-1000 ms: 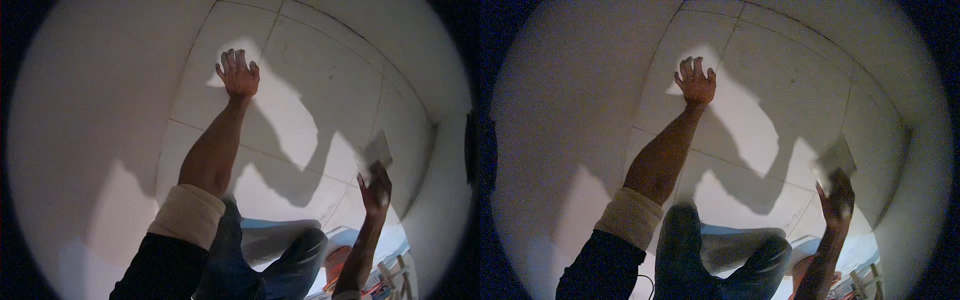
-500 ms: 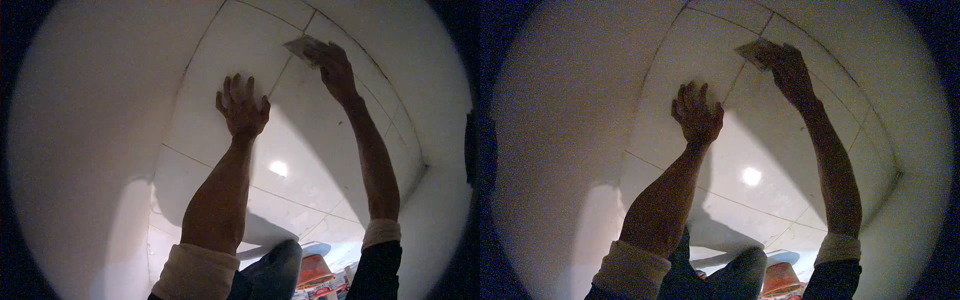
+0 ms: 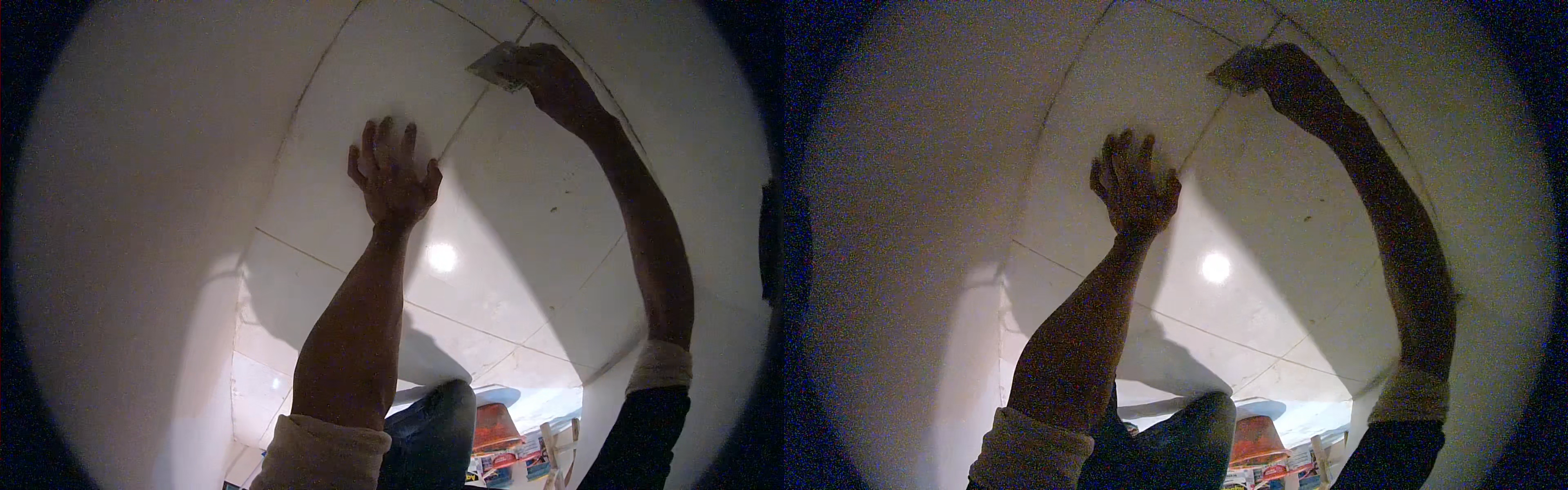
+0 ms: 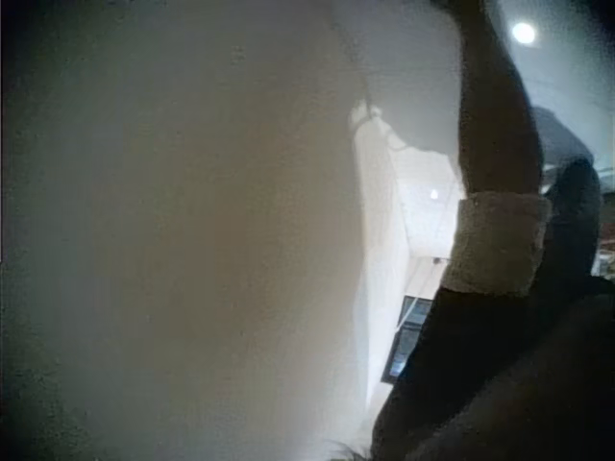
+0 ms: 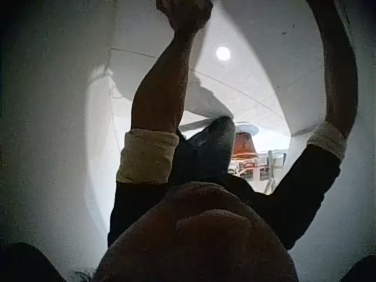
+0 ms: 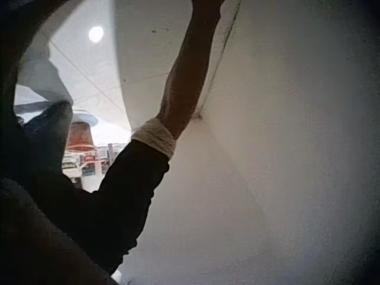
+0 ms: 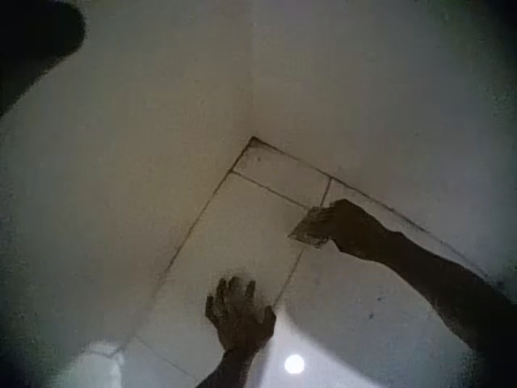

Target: Applying and smoothing grout/sealant into the joints between floor tiles using a spatula.

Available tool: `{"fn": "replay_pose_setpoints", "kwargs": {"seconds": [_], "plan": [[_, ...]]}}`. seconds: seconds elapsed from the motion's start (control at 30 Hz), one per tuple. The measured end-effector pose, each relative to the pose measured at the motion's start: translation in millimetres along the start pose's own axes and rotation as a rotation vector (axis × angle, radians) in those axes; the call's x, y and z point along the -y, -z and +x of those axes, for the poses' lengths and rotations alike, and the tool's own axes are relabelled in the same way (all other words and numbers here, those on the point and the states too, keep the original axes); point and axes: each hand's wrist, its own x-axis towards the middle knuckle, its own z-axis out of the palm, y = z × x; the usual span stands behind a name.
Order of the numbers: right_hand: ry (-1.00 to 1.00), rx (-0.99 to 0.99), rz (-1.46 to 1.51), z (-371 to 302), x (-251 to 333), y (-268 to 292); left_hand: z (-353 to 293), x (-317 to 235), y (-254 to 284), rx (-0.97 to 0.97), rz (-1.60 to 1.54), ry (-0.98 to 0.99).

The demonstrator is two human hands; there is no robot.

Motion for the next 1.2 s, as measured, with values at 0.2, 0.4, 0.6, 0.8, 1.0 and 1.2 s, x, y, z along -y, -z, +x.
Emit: {"fn": "replay_pose_setpoints", "kwargs": {"seconds": [0.2, 0.4, 0.6, 0.8, 1.0, 1.2], "plan": [[-0.059, 0.253, -0.062, -23.7, 0.3, 23.0, 3.6, 3.5, 0.0, -0.004, -0.054, 0.021], [0.056, -0.023, 0.020, -5.9, 2.8, 15.5, 0.6, 3.9, 1.4, -0.029, -0.030, -0.014], [-0.142, 0.319, -0.073, -42.2, 6.9, 2.9, 4.2, 4.8, -0.6, -0.032, -0.086, 0.008], [-0.020, -0.087, -0.085, -35.1, 18.8, -32.0, 0.7, 3.3, 3.2, -0.027, -0.023, -0.003], [-0.092, 0.073, -0.192, -54.2, 27.7, -18.8, 2.1, 4.8, 1.3, 0.015, -0.038, 0.020], [-0.016, -0.110, -0.138, 22.4, -3.9, -1.0, 0.6, 5.6, -0.9, -0.004, -0.020, 0.015]]}}
